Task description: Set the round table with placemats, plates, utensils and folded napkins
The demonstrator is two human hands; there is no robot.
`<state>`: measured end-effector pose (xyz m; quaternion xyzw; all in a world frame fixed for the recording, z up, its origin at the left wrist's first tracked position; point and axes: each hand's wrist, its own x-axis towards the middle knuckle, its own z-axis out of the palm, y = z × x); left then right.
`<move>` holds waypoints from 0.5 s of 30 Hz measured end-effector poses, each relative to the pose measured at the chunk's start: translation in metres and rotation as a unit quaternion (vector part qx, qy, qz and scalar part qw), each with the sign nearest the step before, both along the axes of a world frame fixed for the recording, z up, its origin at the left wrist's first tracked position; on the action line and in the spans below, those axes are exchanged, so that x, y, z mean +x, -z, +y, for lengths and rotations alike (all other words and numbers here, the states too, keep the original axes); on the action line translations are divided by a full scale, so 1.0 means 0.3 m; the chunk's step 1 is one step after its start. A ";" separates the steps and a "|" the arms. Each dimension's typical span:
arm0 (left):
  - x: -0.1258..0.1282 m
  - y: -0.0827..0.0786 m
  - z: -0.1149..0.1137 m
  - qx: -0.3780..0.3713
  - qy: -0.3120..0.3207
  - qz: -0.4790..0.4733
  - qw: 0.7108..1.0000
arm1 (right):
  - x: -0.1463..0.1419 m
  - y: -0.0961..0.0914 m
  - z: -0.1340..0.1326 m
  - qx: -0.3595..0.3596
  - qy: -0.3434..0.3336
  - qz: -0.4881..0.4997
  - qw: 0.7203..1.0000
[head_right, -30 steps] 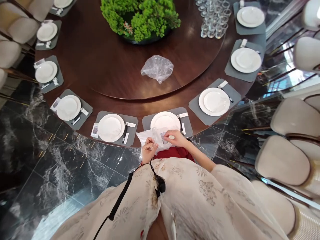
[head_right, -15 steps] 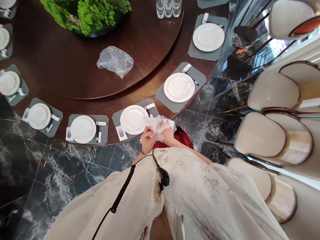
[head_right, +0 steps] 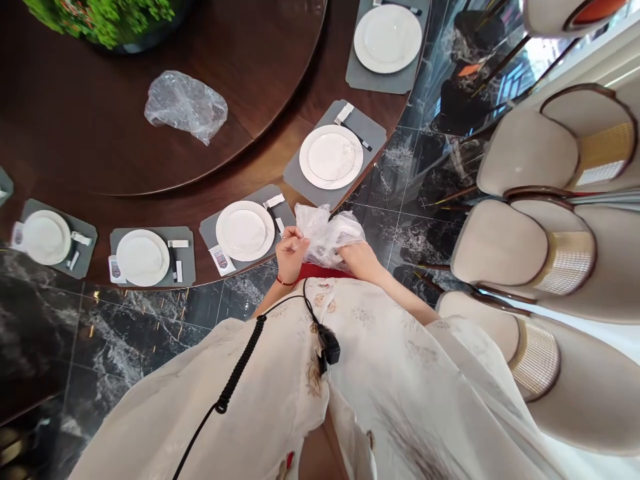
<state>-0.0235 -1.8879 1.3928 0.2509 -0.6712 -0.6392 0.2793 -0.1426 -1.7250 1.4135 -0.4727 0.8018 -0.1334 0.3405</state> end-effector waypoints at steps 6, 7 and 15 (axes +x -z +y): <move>0.030 -0.028 0.035 0.018 0.031 0.024 0.999 | -0.285 -0.104 0.165 -0.217 0.176 -0.122 0.952; 0.044 -0.031 0.037 0.019 0.027 0.025 0.999 | -0.355 -0.075 0.159 -0.250 0.244 -0.163 0.923; 0.205 -0.025 -0.033 0.001 -0.154 -0.011 0.988 | -0.471 0.519 -0.214 -0.111 0.442 -0.377 0.806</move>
